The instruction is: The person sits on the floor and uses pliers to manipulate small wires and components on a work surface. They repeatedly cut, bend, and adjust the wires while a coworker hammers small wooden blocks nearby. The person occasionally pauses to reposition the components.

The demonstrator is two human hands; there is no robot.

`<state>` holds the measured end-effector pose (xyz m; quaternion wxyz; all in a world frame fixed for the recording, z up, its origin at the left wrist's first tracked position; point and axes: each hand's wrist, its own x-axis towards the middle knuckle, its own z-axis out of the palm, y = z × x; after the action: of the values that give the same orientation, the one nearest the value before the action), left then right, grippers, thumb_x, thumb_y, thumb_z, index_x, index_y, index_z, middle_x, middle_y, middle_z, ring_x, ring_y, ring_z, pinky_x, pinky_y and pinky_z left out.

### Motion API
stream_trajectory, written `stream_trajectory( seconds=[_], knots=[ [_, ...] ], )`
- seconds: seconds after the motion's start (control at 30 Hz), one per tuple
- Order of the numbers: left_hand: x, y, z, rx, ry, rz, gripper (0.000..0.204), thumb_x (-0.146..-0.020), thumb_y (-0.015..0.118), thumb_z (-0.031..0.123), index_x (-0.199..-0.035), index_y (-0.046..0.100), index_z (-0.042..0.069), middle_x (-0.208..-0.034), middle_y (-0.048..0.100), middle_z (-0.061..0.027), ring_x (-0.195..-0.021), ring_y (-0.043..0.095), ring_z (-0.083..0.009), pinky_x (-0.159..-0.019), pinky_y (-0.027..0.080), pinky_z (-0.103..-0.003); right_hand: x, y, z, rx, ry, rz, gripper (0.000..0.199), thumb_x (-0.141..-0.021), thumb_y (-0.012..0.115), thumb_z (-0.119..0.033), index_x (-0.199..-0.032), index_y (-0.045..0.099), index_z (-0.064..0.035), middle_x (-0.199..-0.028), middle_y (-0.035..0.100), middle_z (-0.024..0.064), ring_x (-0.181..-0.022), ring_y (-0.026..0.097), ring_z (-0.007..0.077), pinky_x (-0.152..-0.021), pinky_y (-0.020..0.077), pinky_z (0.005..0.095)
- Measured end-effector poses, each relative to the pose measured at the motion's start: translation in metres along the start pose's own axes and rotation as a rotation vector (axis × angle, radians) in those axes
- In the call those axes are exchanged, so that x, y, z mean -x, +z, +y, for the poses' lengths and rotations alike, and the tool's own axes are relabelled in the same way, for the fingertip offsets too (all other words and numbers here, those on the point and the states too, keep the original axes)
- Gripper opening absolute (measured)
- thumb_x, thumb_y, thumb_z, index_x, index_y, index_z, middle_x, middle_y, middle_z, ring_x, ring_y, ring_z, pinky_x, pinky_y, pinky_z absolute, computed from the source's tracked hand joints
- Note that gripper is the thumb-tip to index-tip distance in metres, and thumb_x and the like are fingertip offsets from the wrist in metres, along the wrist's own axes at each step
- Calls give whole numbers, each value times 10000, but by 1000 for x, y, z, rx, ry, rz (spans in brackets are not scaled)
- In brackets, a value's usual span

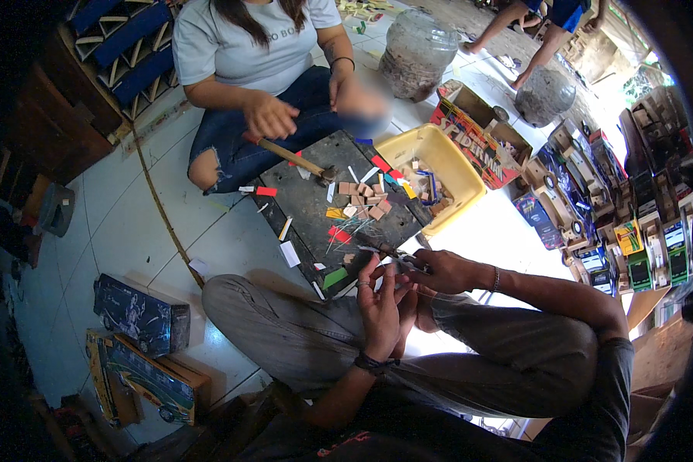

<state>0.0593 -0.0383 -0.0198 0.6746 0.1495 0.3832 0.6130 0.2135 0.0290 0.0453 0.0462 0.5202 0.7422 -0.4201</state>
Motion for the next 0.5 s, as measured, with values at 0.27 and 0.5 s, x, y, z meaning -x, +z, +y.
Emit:
stream_trajectory(
  seconds=[0.27,0.5],
  knots=[
    [5,4,3,7,29,33,404,-984,538,124,-1361,399,87,-1098,523,-61,-872,604,-134,-782,543,-279,-10,3,-2,29,-47,36,408,-928,576,-382,-992,579,21,-834,674,221,-792,676,375,-729,529,451],
    [8,6,3,40,12,49,435,-981,543,115,-1387,390,91,-1085,543,-58,-886,597,-132,-802,531,-281,-17,7,5,214,-3,91,435,-903,603,-410,-971,574,18,-807,665,221,-774,661,405,-715,528,462]
  ],
)
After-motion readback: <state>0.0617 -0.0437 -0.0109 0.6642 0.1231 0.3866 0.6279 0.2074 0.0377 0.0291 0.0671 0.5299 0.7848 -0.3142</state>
